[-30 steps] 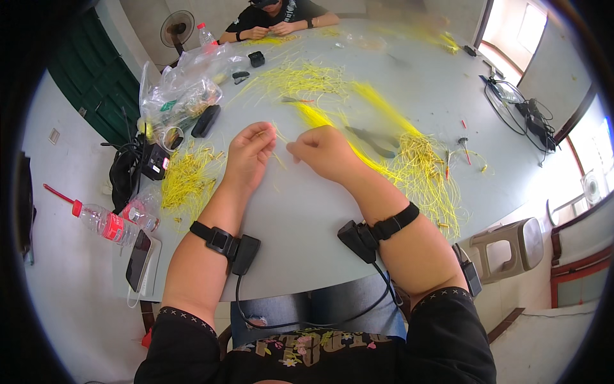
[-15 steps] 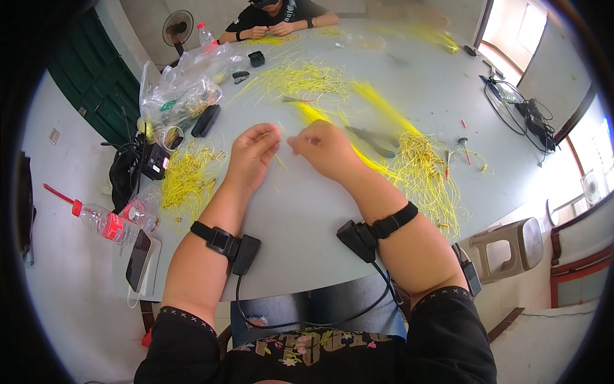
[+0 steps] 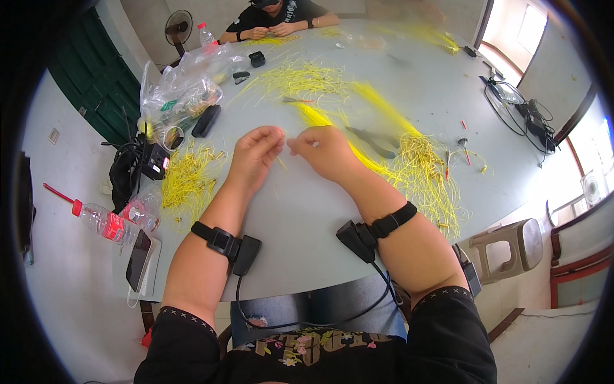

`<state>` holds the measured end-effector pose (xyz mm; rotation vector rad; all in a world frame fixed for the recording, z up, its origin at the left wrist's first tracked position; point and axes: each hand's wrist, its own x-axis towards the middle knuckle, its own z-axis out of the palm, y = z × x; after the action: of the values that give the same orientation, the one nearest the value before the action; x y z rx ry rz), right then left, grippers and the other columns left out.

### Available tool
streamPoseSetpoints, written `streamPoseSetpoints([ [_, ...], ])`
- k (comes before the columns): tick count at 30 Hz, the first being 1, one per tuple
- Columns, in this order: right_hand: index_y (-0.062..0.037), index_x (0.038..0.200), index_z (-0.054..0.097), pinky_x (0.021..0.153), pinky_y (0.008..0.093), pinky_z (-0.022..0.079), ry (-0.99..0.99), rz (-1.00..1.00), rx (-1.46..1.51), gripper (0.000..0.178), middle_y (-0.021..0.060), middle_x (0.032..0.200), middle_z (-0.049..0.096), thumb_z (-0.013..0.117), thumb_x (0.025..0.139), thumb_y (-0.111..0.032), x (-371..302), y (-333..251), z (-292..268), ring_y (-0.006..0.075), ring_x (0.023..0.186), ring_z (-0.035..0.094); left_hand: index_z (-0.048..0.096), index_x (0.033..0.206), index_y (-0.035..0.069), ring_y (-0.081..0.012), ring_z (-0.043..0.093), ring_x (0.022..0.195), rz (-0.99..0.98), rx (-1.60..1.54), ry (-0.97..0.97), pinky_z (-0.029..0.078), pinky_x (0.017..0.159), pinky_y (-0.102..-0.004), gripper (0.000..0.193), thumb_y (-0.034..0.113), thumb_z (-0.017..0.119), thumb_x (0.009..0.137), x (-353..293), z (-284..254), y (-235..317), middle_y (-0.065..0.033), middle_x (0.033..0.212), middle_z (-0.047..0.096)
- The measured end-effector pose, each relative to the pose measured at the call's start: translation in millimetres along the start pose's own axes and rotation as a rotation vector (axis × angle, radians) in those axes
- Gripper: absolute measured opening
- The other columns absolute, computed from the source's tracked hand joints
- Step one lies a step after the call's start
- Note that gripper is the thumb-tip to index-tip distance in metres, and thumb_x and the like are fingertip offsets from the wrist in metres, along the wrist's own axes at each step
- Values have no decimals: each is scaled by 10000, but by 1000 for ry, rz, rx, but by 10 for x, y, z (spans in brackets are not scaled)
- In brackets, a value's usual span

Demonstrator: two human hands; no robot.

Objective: Tie and assemble fishing tackle using yellow line and hooks at a workshop table.

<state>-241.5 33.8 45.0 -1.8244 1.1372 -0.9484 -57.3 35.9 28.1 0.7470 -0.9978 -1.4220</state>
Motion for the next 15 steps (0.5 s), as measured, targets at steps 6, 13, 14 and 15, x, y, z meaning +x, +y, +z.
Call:
streamPoseSetpoints([
  [6,-47,832,716,666,254,453,-2,-16,6,238,20,800,686,642,892,-265,5,-7,5,80,734,574,605,1050,13,-118,616,843,-38,-55,-7,497,783,-238,196,65,658,869,-4,4,6,-67,920,661],
  [13,-52,844,720,661,253,458,-8,-29,-22,227,20,806,696,637,897,-257,9,14,14,74,698,564,612,1058,-25,-166,626,827,-96,-38,-145,497,784,-256,193,67,625,888,0,21,31,-103,893,670],
  [14,-52,844,720,661,253,458,-8,-29,-22,227,20,806,696,637,897,-257,8,12,13,74,698,564,612,1058,-25,-166,626,827,-96,-38,-145,497,784,-256,193,67,625,888,-3,22,30,-103,893,670],
  [15,-51,842,719,659,251,456,-9,-47,-30,230,16,804,696,643,893,-262,8,12,11,74,694,561,617,1053,-33,-175,626,822,-95,-28,-137,496,780,-255,189,69,618,894,-9,24,27,-104,887,672],
])
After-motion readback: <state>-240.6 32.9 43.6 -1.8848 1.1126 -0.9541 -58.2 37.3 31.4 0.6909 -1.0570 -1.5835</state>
